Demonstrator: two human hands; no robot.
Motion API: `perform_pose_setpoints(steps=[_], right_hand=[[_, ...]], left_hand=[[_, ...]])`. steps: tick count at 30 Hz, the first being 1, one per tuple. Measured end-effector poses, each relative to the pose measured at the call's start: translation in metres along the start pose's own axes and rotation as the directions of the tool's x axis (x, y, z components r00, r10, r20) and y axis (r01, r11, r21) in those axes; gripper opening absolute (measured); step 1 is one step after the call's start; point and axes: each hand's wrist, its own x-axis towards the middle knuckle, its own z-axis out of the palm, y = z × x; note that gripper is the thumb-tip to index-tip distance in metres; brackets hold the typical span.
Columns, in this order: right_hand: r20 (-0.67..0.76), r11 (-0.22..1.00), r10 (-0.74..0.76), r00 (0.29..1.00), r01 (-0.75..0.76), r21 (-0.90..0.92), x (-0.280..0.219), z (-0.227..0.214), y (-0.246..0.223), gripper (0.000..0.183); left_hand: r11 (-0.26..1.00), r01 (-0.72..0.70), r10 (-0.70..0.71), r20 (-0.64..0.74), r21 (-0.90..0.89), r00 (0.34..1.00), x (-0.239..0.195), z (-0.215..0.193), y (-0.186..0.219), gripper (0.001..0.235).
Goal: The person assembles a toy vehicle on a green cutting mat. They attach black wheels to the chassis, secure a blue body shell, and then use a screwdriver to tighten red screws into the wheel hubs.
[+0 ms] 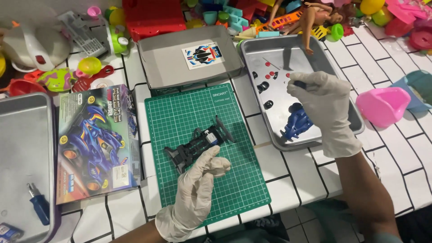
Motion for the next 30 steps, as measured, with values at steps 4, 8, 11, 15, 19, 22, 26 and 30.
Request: perform_pose_setpoints(steps=[4,8,11,15,19,22,26,30], right_hand=[[0.017,0.987,0.159,0.987,-0.159,0.03,0.005,0.001,-0.01,0.012],[0.042,0.954,0.301,0.953,-0.3,-0.019,0.012,0.003,-0.001,0.016],[0.054,0.98,0.196,0.979,-0.194,-0.04,0.012,0.006,0.002,0.024],[0.142,0.999,-0.013,0.99,0.02,-0.049,0.012,0.001,-0.006,0.023],[0.103,0.978,0.186,0.977,-0.174,-0.113,0.015,-0.002,0.005,0.018],[0.09,0.916,0.349,0.933,-0.319,-0.244,0.018,-0.005,0.004,0.017],[0.382,0.793,0.482,0.789,-0.207,-0.572,0.022,-0.001,-0.009,0.054],[0.614,0.839,0.299,0.73,0.105,-0.534,0.021,0.008,0.002,0.048]], left_hand=[[1.0,0.01,-0.01,-0.005,0.013,1.0,-0.001,0.0,-0.001,0.052],[1.0,-0.001,0.001,0.001,0.002,1.0,-0.001,0.0,-0.001,0.052],[1.0,0.005,-0.005,0.002,0.015,1.0,0.0,0.0,0.001,0.052],[0.999,0.008,-0.008,0.008,0.032,1.0,0.0,0.0,0.004,0.051],[1.0,0.003,-0.003,0.007,0.023,1.0,0.001,0.0,0.004,0.051],[0.999,0.025,-0.026,0.008,0.037,1.0,0.0,0.0,0.004,0.052],[0.999,0.006,-0.007,0.009,0.044,1.0,0.0,0.0,0.004,0.05],[0.999,0.009,-0.01,0.003,0.041,1.0,0.0,0.001,0.003,0.051]])
